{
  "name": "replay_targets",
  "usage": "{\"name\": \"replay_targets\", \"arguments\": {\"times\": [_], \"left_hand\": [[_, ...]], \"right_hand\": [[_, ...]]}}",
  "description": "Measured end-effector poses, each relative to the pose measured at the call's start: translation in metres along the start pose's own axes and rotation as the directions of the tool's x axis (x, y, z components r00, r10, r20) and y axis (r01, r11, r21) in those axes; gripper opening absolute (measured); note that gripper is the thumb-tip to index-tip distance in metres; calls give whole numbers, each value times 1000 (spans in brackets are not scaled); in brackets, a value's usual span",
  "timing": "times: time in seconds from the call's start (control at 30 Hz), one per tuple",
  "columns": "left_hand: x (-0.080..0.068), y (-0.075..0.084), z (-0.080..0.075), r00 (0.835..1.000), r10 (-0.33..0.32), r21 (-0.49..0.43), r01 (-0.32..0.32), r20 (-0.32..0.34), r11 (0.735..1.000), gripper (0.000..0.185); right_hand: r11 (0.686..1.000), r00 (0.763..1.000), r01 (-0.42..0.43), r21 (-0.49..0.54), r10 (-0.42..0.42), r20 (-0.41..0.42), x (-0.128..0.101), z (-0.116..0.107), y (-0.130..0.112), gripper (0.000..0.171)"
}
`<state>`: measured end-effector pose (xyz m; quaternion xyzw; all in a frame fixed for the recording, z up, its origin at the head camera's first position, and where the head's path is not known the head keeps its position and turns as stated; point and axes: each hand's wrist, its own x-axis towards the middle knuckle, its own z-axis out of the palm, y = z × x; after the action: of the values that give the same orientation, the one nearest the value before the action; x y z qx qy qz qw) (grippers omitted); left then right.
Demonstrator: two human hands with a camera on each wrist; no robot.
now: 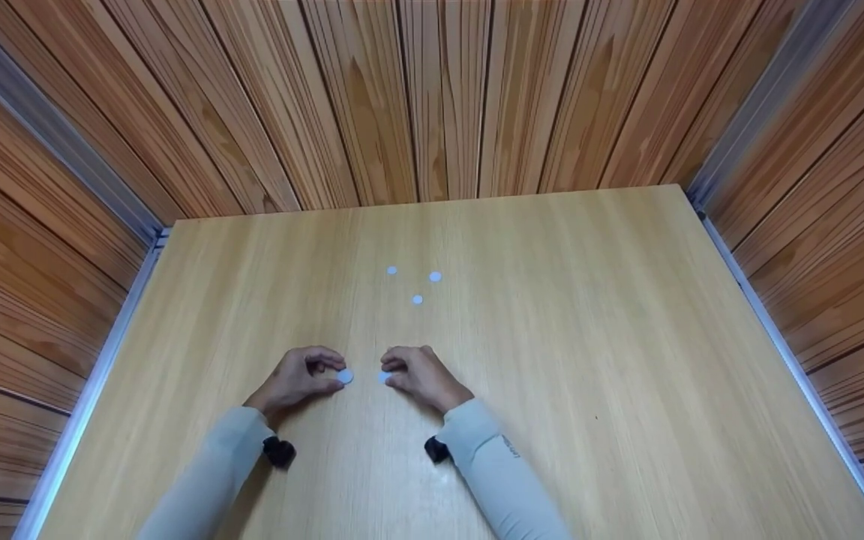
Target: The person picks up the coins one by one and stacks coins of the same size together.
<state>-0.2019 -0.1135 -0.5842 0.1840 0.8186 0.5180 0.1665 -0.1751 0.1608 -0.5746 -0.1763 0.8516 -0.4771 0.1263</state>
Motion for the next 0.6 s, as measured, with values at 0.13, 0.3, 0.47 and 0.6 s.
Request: {"name": "replay_targets", "arguments": {"times": [0.13, 0.3, 0.47, 0.6], "left_hand": [[0, 0, -1, 1000, 11, 5, -11, 5, 1000, 31], [0, 0, 0, 1000, 12, 15, -12, -1, 1000, 31], [0, 1, 2, 1000, -1, 8, 1, 0, 1000, 33], [2, 2, 3, 1000, 3, 7, -3, -5, 1000, 34]], "right_hand": [[1000, 1000, 7, 20, -7, 4, 0, 2, -1, 25], [1000, 1000, 9, 3, -9, 4, 0, 2, 0, 25], [1000, 1000, 19, 7, -19, 6, 0, 2, 1, 27], [1000, 1000, 18, 10, -18, 3, 0, 2, 1, 27]]}}
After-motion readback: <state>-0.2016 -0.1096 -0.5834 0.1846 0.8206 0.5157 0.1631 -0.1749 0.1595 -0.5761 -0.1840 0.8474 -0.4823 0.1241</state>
